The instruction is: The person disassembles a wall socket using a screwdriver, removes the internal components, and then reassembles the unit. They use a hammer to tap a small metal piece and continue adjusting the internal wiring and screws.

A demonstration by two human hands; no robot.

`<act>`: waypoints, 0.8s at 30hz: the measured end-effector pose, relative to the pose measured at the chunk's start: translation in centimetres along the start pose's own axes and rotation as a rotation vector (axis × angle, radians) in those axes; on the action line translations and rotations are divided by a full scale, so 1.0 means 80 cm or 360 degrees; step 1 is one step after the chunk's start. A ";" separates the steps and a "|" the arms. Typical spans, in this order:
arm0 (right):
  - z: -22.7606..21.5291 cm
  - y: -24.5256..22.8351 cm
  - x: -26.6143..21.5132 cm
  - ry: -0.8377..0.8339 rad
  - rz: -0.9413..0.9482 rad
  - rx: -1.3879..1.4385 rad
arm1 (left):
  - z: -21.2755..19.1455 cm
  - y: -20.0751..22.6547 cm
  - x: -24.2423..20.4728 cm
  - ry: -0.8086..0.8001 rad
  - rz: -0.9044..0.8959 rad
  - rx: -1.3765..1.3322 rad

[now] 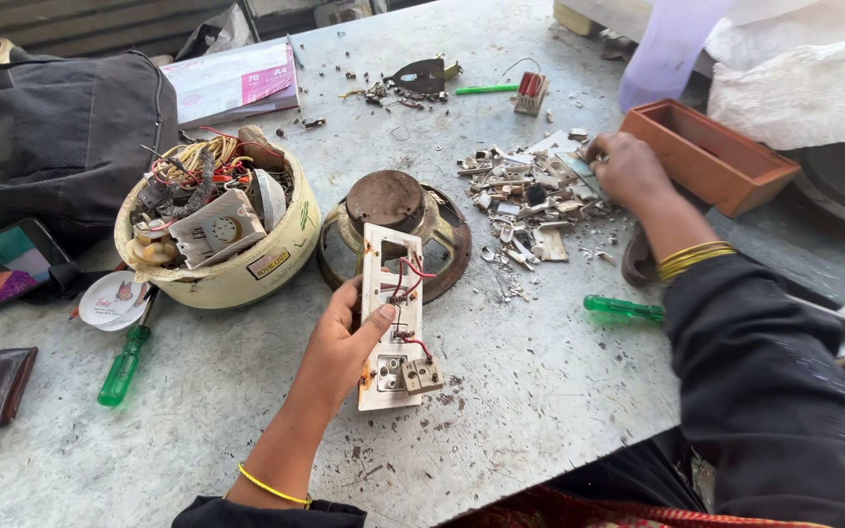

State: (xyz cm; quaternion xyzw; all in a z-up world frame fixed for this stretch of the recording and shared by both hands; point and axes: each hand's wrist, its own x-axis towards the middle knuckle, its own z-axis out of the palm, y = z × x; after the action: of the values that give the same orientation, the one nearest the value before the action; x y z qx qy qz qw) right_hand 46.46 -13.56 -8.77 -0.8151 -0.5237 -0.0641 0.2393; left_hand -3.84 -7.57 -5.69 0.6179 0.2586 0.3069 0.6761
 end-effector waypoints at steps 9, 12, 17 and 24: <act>-0.023 0.004 -0.014 -0.0039 0.0212 0.1316 | 0.003 0.005 -0.006 0.0037 -0.0114 -0.0049; -0.028 -0.001 -0.015 -0.0109 0.0339 0.1401 | 0.005 0.011 -0.009 0.0075 -0.0144 -0.0011; -0.027 -0.019 -0.017 -0.0197 0.0293 0.1551 | 0.008 0.020 -0.010 0.0072 -0.0136 0.0051; -0.029 -0.036 -0.026 -0.0302 0.0432 0.1725 | 0.010 0.025 -0.012 0.0060 -0.0133 0.0120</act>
State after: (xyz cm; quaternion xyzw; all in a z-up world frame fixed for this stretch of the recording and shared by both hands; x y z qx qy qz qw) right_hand 43.35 -15.36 -6.50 -0.6378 -0.3915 0.3189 0.5816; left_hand -4.13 -8.73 -3.68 0.6256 0.3081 0.2801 0.6597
